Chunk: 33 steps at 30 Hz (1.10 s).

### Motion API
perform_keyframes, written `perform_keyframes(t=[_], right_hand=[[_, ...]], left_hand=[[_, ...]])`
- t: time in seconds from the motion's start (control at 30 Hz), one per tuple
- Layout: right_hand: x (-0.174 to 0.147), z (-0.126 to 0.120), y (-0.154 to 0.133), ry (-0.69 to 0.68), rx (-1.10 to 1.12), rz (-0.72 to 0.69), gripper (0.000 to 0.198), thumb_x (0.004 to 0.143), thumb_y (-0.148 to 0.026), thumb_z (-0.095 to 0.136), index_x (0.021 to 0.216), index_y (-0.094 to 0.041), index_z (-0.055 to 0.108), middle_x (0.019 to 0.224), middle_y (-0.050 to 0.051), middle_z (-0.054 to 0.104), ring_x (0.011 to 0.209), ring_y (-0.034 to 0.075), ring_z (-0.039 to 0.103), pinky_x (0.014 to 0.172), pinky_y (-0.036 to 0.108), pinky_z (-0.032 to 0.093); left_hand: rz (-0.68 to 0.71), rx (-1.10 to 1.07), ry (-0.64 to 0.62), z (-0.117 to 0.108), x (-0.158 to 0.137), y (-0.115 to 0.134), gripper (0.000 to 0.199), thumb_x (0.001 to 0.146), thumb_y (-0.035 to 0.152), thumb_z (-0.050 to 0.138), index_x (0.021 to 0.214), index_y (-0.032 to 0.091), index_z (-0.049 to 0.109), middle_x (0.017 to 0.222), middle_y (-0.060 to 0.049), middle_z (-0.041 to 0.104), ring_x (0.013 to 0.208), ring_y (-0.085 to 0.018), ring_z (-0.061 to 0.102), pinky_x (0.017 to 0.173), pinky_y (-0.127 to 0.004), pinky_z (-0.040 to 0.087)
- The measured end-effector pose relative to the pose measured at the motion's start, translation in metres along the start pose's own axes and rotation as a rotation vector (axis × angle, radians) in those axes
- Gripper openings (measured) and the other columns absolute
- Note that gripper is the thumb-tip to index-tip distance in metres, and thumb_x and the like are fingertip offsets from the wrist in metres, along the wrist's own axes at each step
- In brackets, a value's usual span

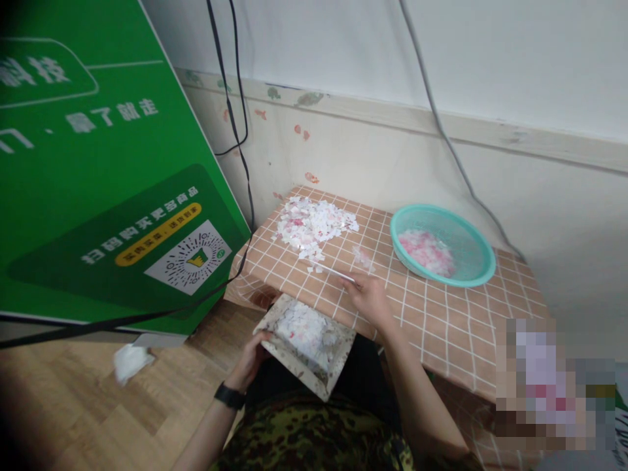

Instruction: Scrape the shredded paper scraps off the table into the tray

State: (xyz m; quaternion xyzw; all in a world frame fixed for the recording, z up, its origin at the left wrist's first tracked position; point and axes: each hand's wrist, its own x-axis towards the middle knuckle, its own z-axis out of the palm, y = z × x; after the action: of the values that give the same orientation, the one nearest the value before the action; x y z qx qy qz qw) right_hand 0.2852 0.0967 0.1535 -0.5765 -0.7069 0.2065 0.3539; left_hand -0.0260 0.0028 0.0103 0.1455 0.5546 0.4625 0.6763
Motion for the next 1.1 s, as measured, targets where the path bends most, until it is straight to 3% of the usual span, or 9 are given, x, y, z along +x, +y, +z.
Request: perform_keyframes(t=[0.23, 0.47, 0.73, 0.87, 1.0, 1.1], right_hand=[[-0.002, -0.01, -0.001, -0.072, 0.025, -0.037, 0.027, 0.094, -0.04, 0.06, 0.103, -0.027, 0.082, 0.105, 0.005, 0.081, 0.094, 0.028, 0.076, 0.085, 0.038, 0.058], [-0.01, -0.022, -0.003, 0.111, -0.068, 0.065, 0.039, 0.092, -0.05, 0.059, 0.084, -0.02, 0.082, 0.076, 0.006, 0.079, 0.066, 0.023, 0.071, 0.062, 0.032, 0.053], [-0.021, -0.01, -0.012, 0.037, 0.009, 0.079, 0.038, 0.093, -0.049, 0.06, 0.088, -0.019, 0.082, 0.068, 0.003, 0.074, 0.058, 0.019, 0.064, 0.055, 0.028, 0.046], [-0.019, -0.007, -0.016, 0.074, -0.002, 0.095, 0.039, 0.093, -0.049, 0.06, 0.084, -0.018, 0.081, 0.063, 0.003, 0.071, 0.057, 0.019, 0.063, 0.055, 0.028, 0.046], [-0.014, -0.001, -0.011, 0.036, 0.009, 0.071, 0.038, 0.093, -0.049, 0.06, 0.084, -0.019, 0.081, 0.067, 0.004, 0.073, 0.061, 0.021, 0.065, 0.058, 0.029, 0.049], [-0.012, 0.003, -0.008, 0.013, 0.026, 0.054, 0.035, 0.094, -0.048, 0.059, 0.092, -0.021, 0.082, 0.08, 0.005, 0.078, 0.07, 0.022, 0.07, 0.064, 0.031, 0.052]], left_hand=[[-0.007, -0.019, 0.002, -0.002, 0.002, -0.002, 0.049, 0.064, 0.033, 0.076, 0.11, 0.017, 0.069, 0.081, -0.003, 0.073, 0.071, -0.024, 0.066, 0.068, -0.035, 0.052], [-0.003, -0.021, -0.007, -0.002, 0.001, -0.002, 0.047, 0.064, 0.033, 0.077, 0.107, 0.016, 0.07, 0.081, -0.004, 0.073, 0.072, -0.025, 0.067, 0.067, -0.034, 0.051], [-0.008, -0.01, -0.013, -0.001, -0.001, -0.001, 0.044, 0.065, 0.032, 0.075, 0.106, 0.017, 0.07, 0.08, -0.003, 0.073, 0.07, -0.024, 0.066, 0.069, -0.036, 0.052], [0.006, -0.034, 0.012, 0.002, -0.004, 0.001, 0.043, 0.064, 0.03, 0.075, 0.105, 0.017, 0.07, 0.079, -0.003, 0.073, 0.069, -0.024, 0.067, 0.067, -0.034, 0.051], [0.027, -0.066, 0.004, 0.002, -0.005, 0.002, 0.045, 0.063, 0.028, 0.075, 0.106, 0.018, 0.069, 0.081, -0.002, 0.073, 0.07, -0.023, 0.067, 0.066, -0.033, 0.051], [0.04, -0.092, -0.004, 0.001, -0.005, 0.001, 0.045, 0.061, 0.028, 0.076, 0.105, 0.018, 0.069, 0.082, -0.001, 0.073, 0.068, -0.021, 0.065, 0.067, -0.033, 0.051]])
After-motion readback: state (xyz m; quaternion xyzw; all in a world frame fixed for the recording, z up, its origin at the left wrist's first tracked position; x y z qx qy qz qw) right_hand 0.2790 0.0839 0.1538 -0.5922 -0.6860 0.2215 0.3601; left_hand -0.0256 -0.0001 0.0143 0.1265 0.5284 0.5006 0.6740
